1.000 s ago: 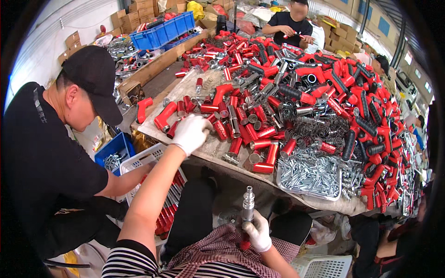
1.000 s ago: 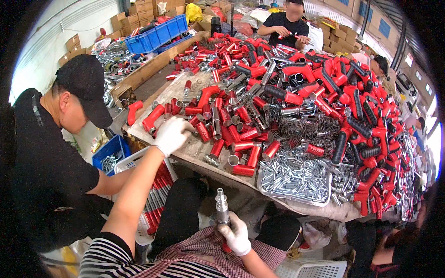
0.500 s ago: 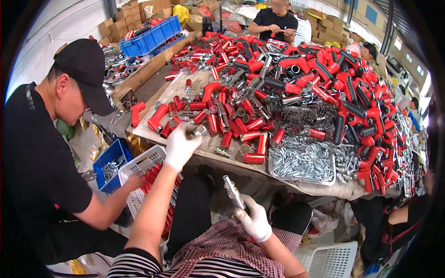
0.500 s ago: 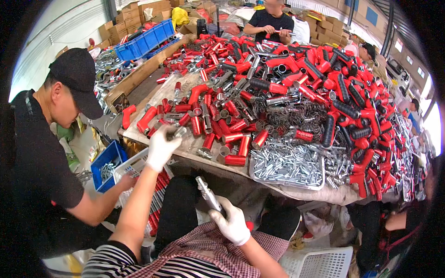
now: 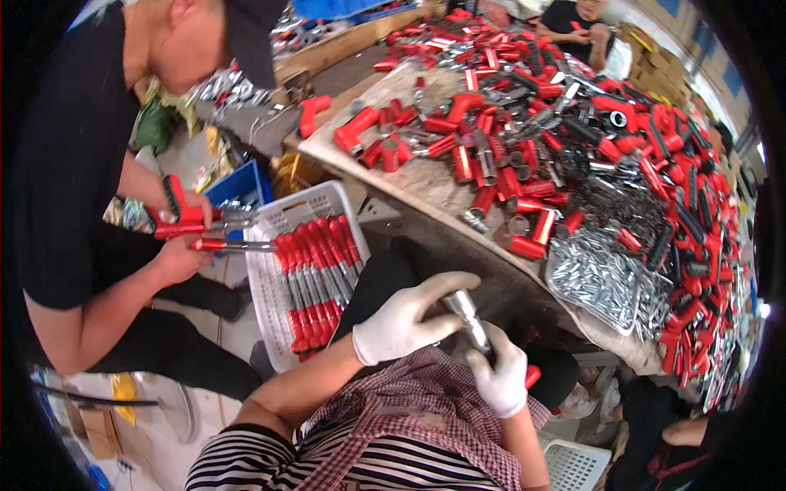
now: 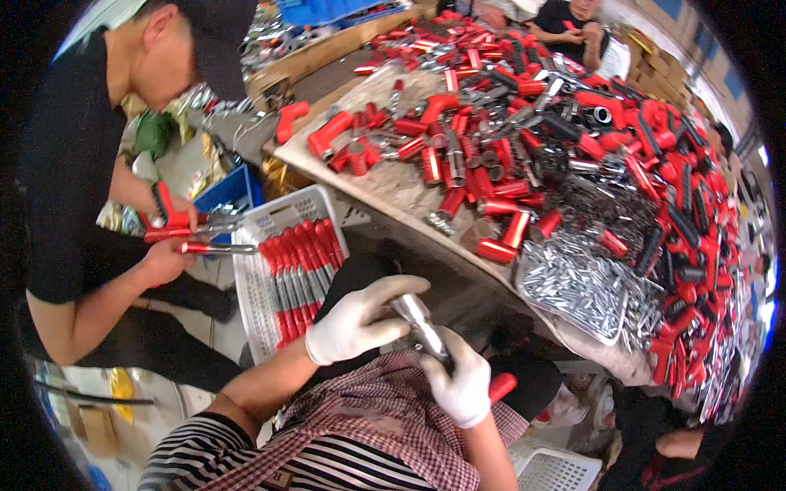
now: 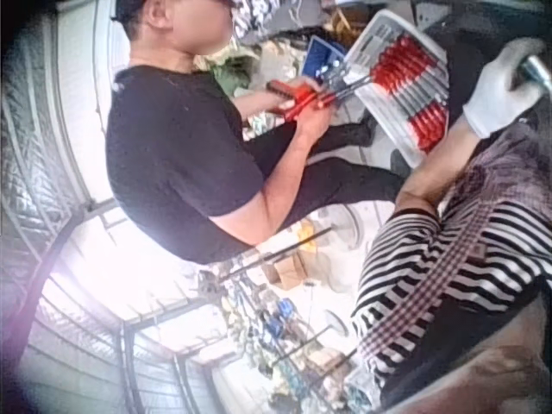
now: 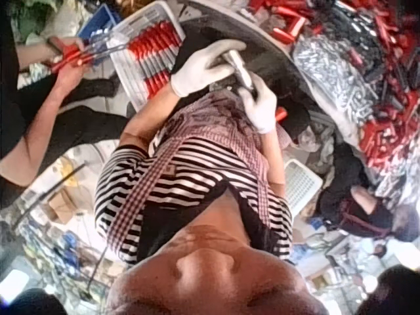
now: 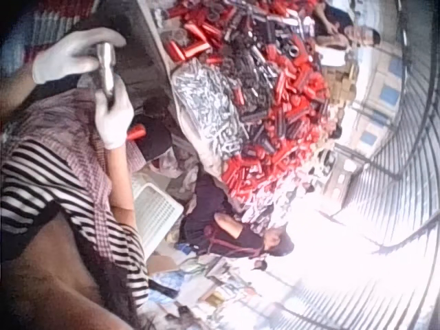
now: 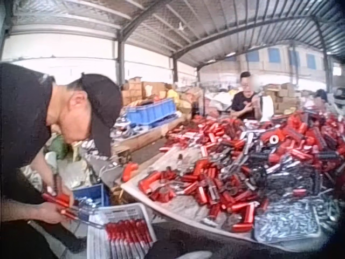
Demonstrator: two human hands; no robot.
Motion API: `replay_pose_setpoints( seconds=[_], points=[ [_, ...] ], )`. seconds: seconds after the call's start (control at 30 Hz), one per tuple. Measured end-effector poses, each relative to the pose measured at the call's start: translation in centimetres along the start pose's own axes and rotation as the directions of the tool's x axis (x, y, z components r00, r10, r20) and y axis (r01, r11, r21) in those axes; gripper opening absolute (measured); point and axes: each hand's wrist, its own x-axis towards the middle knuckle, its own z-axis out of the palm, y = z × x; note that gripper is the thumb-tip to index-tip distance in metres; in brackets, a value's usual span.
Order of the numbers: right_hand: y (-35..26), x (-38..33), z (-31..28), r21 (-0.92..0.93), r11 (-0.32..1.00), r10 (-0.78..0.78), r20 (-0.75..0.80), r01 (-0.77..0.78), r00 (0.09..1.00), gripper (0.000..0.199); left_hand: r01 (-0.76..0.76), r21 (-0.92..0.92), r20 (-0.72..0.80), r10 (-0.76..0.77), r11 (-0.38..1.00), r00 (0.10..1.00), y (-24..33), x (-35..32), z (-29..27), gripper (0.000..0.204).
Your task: The person assembles tools by inserting springs and metal components into cylindrical tubes, sliding outer sleeves over the shafts, and attaching red handles by hand.
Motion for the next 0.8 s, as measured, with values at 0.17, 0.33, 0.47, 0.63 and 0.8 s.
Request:
replay_pose_setpoints(
  seconds=[0.17, 0.33, 0.47, 0.63, 0.8],
  points=[
    [-0.1, -0.7, -1.3, -0.460, 0.869, -0.165, 0.082, 0.184, 0.983, 0.051, 0.150, 0.527, 0.101, -0.237, 0.837, 0.966, 0.9, -1.0, -0.3, 0.032],
    [0.0, -1.7, -0.6, -0.561, 0.783, -0.200, 0.181, 0.269, 0.963, 0.056, 0.273, 0.502, 0.136, -0.387, 0.821, 0.912, -2.5, -1.7, -0.7, 0.041],
    [0.0, -2.0, -0.6, -0.538, 0.795, -0.195, 0.214, 0.282, 0.957, 0.049, 0.467, 0.320, 0.153, -0.532, 0.824, 0.833, -3.6, -2.0, -0.4, 0.049],
    [0.0, -0.7, -1.5, -0.465, 0.845, -0.151, 0.264, 0.263, 0.953, 0.038, 0.262, 0.231, 0.062, -0.283, 0.937, 0.957, -4.0, -3.0, 0.6, 0.031],
    [0.4, -0.8, -2.6, -0.149, 0.979, -0.093, 0.293, 0.141, 0.952, 0.029, -0.231, 0.583, 0.208, 0.132, 0.779, 0.969, 0.5, -2.7, -0.1, 0.066]
  ],
)
